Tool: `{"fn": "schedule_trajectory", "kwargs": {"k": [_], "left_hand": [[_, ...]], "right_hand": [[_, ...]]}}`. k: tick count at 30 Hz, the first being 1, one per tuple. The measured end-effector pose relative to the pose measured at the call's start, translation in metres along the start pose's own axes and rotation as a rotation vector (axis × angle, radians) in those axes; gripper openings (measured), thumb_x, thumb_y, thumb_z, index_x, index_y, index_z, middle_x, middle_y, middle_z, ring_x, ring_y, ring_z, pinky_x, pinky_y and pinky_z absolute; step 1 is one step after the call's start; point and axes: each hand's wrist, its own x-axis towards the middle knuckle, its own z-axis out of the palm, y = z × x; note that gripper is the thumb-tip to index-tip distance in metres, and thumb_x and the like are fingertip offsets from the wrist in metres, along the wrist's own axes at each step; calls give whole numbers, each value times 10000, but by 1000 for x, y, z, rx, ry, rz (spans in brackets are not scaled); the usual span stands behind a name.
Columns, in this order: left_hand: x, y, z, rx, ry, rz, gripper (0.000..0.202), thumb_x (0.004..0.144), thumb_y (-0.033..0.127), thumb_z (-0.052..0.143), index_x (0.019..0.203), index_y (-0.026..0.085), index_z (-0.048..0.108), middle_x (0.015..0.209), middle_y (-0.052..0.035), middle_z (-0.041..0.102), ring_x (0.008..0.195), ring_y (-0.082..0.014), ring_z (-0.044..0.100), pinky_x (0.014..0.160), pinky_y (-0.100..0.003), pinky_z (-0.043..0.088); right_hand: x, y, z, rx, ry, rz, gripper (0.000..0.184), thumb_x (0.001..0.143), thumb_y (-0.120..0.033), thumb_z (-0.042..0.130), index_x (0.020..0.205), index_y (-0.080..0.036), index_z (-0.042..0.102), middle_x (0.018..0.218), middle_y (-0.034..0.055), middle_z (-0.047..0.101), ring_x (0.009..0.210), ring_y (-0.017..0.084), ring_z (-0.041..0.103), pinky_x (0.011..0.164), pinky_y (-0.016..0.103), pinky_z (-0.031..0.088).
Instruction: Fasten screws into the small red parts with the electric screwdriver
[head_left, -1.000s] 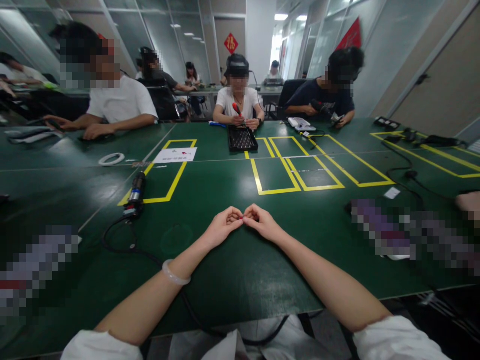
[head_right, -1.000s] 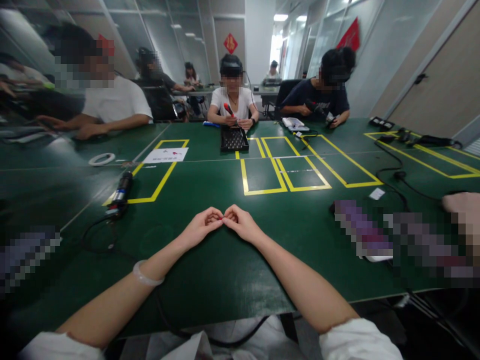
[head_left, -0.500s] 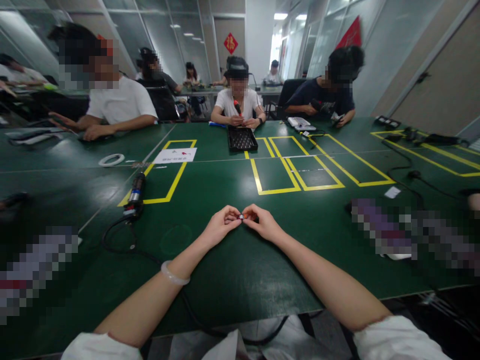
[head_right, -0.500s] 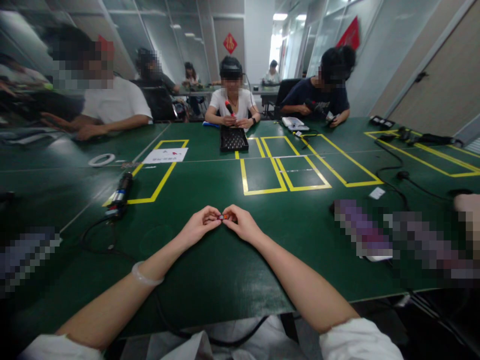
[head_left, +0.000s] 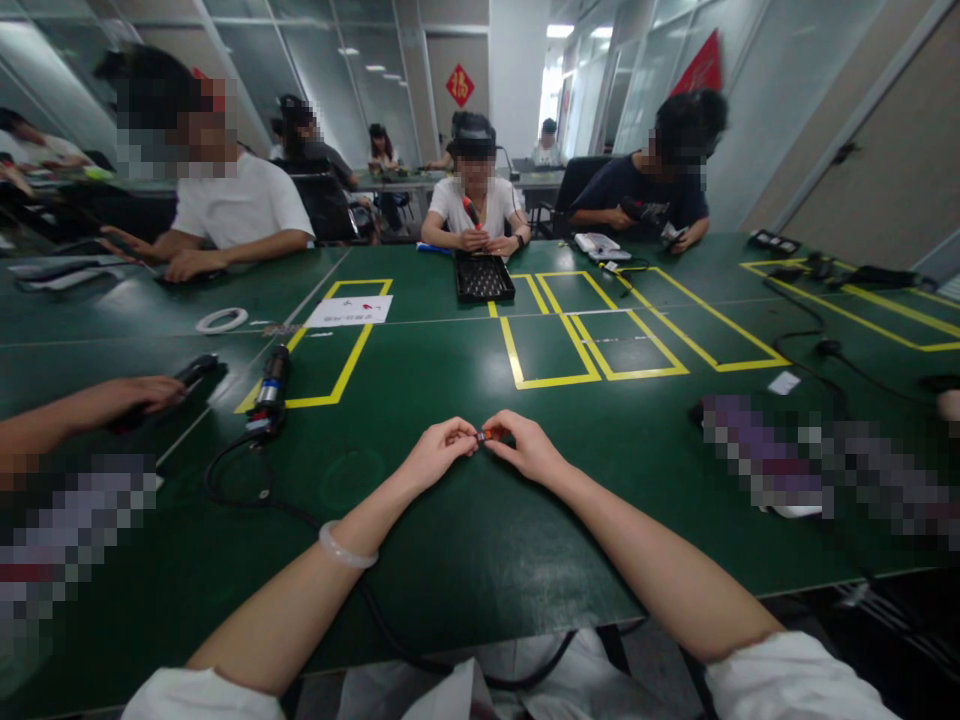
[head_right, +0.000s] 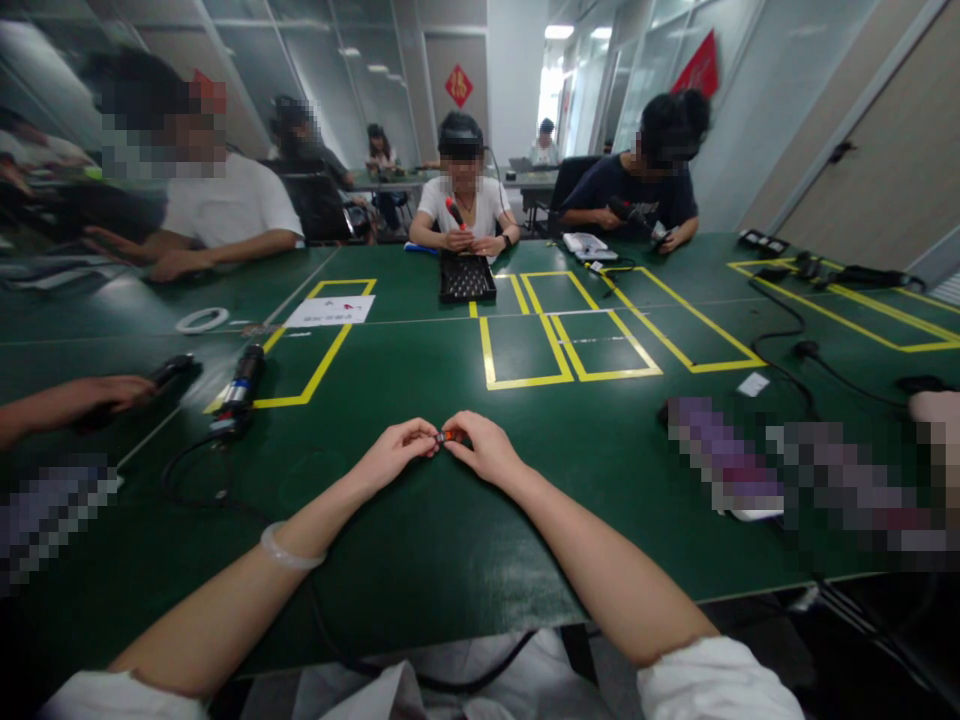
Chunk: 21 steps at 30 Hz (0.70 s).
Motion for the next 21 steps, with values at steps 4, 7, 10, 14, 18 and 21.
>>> {"fn": "schedule_trajectory", "kwargs": {"k": [4,7,10,14,18,21], "left_hand": [[1,-3,-1,24,-5,1,187,795,305,556,871,137,589,774,-23,612,725,-137,575,709,-263,444],[1,-5,0,48,-2,11,175,791,292,559,865,137,588,773,-22,607,718,-135,567,697,-256,438],[1,-3,0,68,-20,16,202,804,318,550,890,139,585,787,-28,617,736,-143,581,716,-264,451],[2,2,-18,291,51,37,321,860,413,481,1030,158,577,926,-62,648,859,-181,609,806,-310,467],[1,-7,-73,845,400,-17,459,877,453,434,1216,160,534,1202,-137,569,1089,-283,537,922,-420,416],[-10,-25,-126,1137,724,-133,537,853,419,474,1293,111,474,1338,-196,459,1215,-358,431,992,-488,338]], "right_hand": [[0,0,1,-56,-6,-14,118,859,-178,588,977,-182,600,900,36,626,823,160,578,774,281,445],[0,-1,1,-87,-7,-24,114,860,-177,587,973,-181,601,893,36,626,825,161,577,777,281,440],[0,0,1,-89,4,-14,112,857,-187,591,968,-184,604,887,33,630,823,161,581,772,279,440],[0,2,1,-12,50,68,109,857,-222,596,960,-186,600,852,20,643,766,148,588,733,264,447],[1,5,2,75,80,120,112,848,-226,597,950,-179,599,832,15,646,736,139,590,704,254,457],[1,5,3,104,72,122,115,844,-223,599,949,-176,604,838,16,647,733,134,589,706,253,462]]}}
